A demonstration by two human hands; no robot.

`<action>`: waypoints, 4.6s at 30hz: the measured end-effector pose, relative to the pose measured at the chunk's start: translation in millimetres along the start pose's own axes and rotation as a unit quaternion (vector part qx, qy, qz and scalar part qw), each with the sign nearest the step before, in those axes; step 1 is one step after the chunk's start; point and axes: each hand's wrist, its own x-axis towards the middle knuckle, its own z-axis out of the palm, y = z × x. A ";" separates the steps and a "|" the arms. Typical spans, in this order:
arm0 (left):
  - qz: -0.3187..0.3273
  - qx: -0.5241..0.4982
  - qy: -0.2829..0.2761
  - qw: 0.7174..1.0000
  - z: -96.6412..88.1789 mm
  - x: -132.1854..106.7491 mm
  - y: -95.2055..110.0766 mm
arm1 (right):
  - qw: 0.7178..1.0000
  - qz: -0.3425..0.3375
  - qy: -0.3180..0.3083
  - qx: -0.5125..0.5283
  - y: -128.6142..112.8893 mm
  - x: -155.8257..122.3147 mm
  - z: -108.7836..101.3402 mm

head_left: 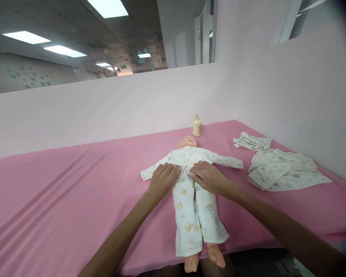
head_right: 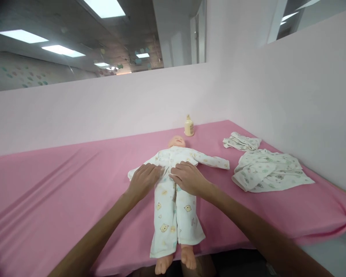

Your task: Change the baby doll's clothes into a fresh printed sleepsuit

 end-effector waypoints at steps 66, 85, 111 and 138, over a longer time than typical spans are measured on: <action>-0.199 -0.362 -0.021 0.910 88.3 107.1 -26.8 | 0.940 0.241 -0.190 0.146 96.2 118.3 -14.7; -0.249 -0.400 -0.030 0.882 66.5 98.4 -38.7 | 0.940 0.313 -0.135 0.017 47.6 115.0 -15.4; -0.204 -0.276 -0.078 0.936 68.5 94.1 -36.6 | 0.907 0.153 -0.325 -0.222 28.2 140.8 -6.3; -0.100 -0.384 -0.099 0.913 27.3 101.7 -34.8 | 0.944 0.186 -0.239 0.131 62.9 100.1 -37.5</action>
